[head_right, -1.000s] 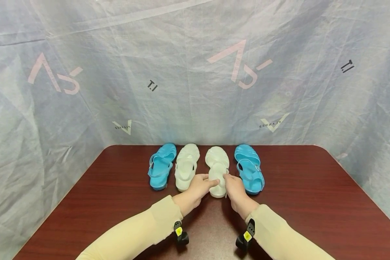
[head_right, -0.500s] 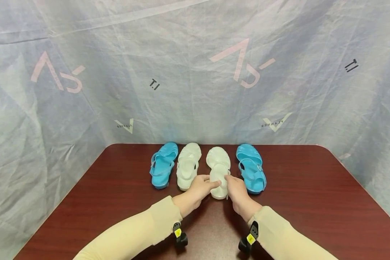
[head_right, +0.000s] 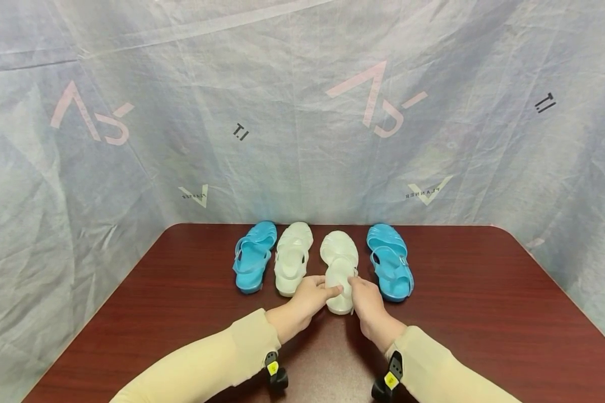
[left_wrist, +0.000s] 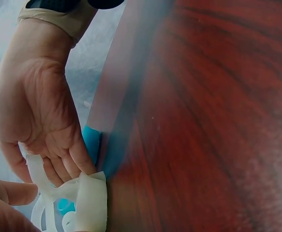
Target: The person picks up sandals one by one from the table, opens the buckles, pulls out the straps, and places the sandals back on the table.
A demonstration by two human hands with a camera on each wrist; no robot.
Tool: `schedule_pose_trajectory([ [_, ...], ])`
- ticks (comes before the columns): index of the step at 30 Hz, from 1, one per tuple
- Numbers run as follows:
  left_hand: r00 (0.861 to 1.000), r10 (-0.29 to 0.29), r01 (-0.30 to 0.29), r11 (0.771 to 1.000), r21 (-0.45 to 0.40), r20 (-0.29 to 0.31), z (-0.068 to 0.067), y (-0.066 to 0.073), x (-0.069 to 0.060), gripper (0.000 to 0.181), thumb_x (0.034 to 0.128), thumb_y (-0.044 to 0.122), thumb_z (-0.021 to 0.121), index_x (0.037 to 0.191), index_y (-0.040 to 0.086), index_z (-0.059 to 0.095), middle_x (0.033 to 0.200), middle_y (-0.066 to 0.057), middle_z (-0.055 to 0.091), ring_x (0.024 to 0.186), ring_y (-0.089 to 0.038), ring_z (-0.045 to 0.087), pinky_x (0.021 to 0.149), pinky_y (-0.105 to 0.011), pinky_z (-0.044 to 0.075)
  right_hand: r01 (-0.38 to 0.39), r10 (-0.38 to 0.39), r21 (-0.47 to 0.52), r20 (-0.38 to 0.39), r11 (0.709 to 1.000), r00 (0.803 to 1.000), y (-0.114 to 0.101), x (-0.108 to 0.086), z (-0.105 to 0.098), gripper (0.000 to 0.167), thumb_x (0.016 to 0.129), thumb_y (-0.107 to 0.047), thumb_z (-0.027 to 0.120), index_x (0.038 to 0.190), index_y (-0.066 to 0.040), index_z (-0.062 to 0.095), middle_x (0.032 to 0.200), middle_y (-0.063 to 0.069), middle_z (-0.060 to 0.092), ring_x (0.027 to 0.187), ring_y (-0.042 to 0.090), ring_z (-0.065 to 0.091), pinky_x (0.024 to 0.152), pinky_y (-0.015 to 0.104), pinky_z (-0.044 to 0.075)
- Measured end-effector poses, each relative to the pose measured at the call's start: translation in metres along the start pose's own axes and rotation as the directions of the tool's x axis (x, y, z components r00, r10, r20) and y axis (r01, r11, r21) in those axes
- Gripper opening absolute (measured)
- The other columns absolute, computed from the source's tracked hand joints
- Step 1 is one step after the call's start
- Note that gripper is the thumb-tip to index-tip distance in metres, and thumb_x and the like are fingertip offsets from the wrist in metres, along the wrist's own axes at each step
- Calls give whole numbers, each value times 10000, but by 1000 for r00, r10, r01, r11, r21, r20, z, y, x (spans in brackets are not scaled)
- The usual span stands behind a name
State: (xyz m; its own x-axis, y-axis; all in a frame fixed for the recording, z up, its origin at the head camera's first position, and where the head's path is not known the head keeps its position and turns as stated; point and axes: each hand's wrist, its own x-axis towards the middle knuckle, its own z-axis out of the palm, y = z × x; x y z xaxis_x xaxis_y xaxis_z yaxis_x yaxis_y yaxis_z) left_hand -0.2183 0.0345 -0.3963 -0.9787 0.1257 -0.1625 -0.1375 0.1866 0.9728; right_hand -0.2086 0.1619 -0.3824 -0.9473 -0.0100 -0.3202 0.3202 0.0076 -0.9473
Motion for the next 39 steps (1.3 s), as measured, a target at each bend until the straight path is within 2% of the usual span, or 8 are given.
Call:
schedule_pose_trajectory([
  [9,1000,25,-25,1000,-14,10,0,-4,-8,380,890,157,701,1207,-38,617,1150,-152,683,1029,-183,655,827,-292,546,21,-20,-11,12,1000,1000,4,-10,2,628,1032,-218,309,1477,165,86,1569,315,86,1470,409,102,1176,557,165],
  [21,999,11,-11,1000,-5,34,-3,-6,-17,455,893,164,701,1273,-51,573,1191,-175,666,1060,-218,655,849,-322,552,8,-8,4,7,1000,1000,8,-18,4,637,1038,-231,323,1478,164,86,1564,325,89,1466,422,106,1173,562,168],
  [28,999,25,-25,1000,3,29,-4,-6,-22,455,883,155,710,1263,-58,577,1186,-182,668,1062,-228,657,852,-324,553,45,-45,15,15,999,999,12,-22,5,610,1039,-215,304,1478,161,109,1562,327,107,1465,418,114,1175,557,176],
  [39,999,36,-36,999,-10,28,-3,-9,-30,488,882,147,707,1295,-62,552,1200,-180,660,1074,-222,649,863,-320,549,37,-38,16,12,999,999,13,-28,6,633,1041,-224,323,1479,160,74,1575,311,61,1471,419,71,1170,576,164],
])
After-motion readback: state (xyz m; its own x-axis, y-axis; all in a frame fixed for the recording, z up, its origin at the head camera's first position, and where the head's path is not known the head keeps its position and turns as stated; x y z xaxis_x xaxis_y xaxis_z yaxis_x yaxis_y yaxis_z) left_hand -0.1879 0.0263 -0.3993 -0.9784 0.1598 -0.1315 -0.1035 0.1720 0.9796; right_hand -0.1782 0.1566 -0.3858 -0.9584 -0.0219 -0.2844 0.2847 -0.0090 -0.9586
